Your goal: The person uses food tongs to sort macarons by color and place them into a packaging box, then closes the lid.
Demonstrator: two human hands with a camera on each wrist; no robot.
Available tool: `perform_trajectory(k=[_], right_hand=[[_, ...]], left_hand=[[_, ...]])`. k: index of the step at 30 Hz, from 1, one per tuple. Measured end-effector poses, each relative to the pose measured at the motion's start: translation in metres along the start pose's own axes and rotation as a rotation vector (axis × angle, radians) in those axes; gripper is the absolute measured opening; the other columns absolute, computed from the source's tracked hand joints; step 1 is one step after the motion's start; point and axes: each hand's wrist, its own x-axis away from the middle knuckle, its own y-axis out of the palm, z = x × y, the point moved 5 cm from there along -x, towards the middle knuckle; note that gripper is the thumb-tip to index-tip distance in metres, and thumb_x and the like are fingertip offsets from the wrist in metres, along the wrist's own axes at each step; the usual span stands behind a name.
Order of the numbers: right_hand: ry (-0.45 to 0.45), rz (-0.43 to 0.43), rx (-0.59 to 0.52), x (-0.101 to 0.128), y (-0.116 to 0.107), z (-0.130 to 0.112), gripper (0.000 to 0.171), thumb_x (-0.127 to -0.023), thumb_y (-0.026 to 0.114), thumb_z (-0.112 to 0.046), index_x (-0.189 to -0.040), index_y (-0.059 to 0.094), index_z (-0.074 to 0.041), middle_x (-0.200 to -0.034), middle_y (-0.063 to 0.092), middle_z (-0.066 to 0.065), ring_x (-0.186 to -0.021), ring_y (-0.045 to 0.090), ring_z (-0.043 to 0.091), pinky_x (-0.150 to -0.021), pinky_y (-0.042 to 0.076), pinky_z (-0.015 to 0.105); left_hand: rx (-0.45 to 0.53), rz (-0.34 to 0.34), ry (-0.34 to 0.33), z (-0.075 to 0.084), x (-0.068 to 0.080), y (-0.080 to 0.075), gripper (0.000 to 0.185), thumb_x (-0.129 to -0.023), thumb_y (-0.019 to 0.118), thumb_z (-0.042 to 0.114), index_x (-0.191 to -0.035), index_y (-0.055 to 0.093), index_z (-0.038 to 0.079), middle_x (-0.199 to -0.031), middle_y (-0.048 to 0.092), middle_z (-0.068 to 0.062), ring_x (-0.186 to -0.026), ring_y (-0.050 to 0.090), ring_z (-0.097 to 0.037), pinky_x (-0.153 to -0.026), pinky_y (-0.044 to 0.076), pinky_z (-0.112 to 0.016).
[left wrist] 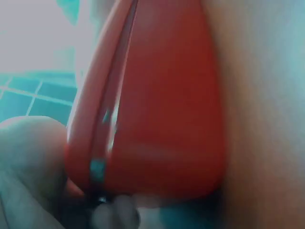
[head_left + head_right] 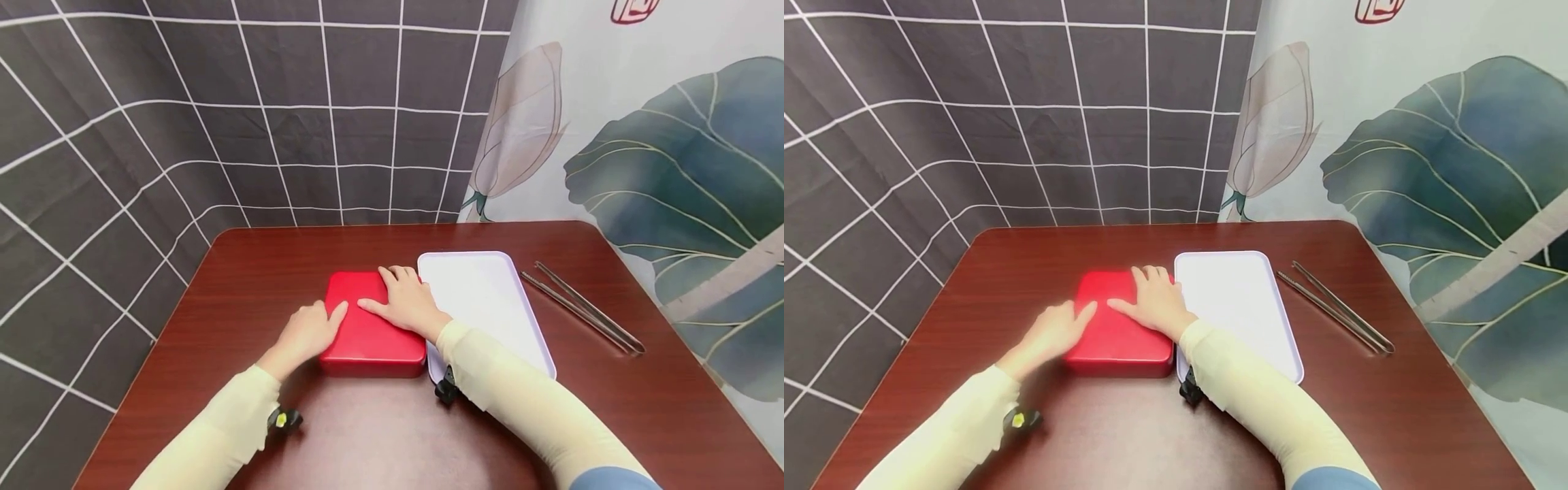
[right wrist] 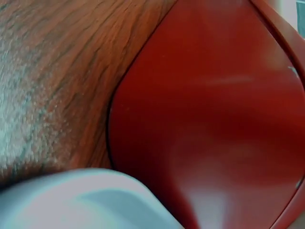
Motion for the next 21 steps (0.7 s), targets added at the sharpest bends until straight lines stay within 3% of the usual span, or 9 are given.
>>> perform_trajectory(k=[2, 6, 12, 21], right_hand=[[0.009, 0.003, 0.009, 0.000, -0.001, 0.001, 0.085, -0.080, 0.056, -0.069, -0.147, 0.041, -0.018, -0.141, 0.044, 0.007, -0.128, 0.039, 0.025, -0.096, 0.041, 0.055], [0.000, -0.001, 0.026, -0.001, -0.001, 0.000, 0.086, -0.081, 0.053, -0.071, -0.147, 0.039, -0.018, -0.141, 0.043, 0.007, -0.129, 0.039, 0.025, -0.096, 0.041, 0.055], [0.005, 0.009, 0.060, -0.001, -0.002, 0.000, 0.086, -0.081, 0.052, -0.072, -0.148, 0.038, -0.019, -0.141, 0.043, 0.006, -0.129, 0.038, 0.025, -0.098, 0.039, 0.055], [-0.023, -0.037, 0.086, 0.001, 0.006, -0.001, 0.089, -0.083, 0.046, -0.074, -0.151, 0.032, -0.019, -0.144, 0.041, 0.006, -0.132, 0.035, 0.026, -0.099, 0.037, 0.057]], left_hand=[[-0.011, -0.024, -0.015, 0.001, 0.008, 0.004, 0.055, -0.097, 0.044, 0.048, -0.107, 0.055, -0.005, -0.076, 0.057, -0.013, -0.066, 0.060, -0.027, -0.062, 0.052, -0.042], [-0.023, 0.035, -0.038, 0.002, 0.016, 0.004, 0.048, -0.098, 0.043, 0.044, -0.098, 0.055, -0.002, -0.075, 0.055, -0.013, -0.067, 0.059, -0.030, -0.060, 0.051, -0.044], [-0.035, 0.093, 0.005, 0.004, 0.016, 0.002, 0.046, -0.098, 0.044, 0.043, -0.089, 0.056, 0.000, -0.072, 0.055, -0.013, -0.065, 0.059, -0.031, -0.056, 0.050, -0.042], [-0.050, 0.077, -0.010, 0.000, 0.022, 0.006, 0.043, -0.097, 0.047, 0.042, -0.093, 0.054, 0.000, -0.070, 0.052, -0.012, -0.060, 0.055, -0.026, -0.053, 0.048, -0.039]])
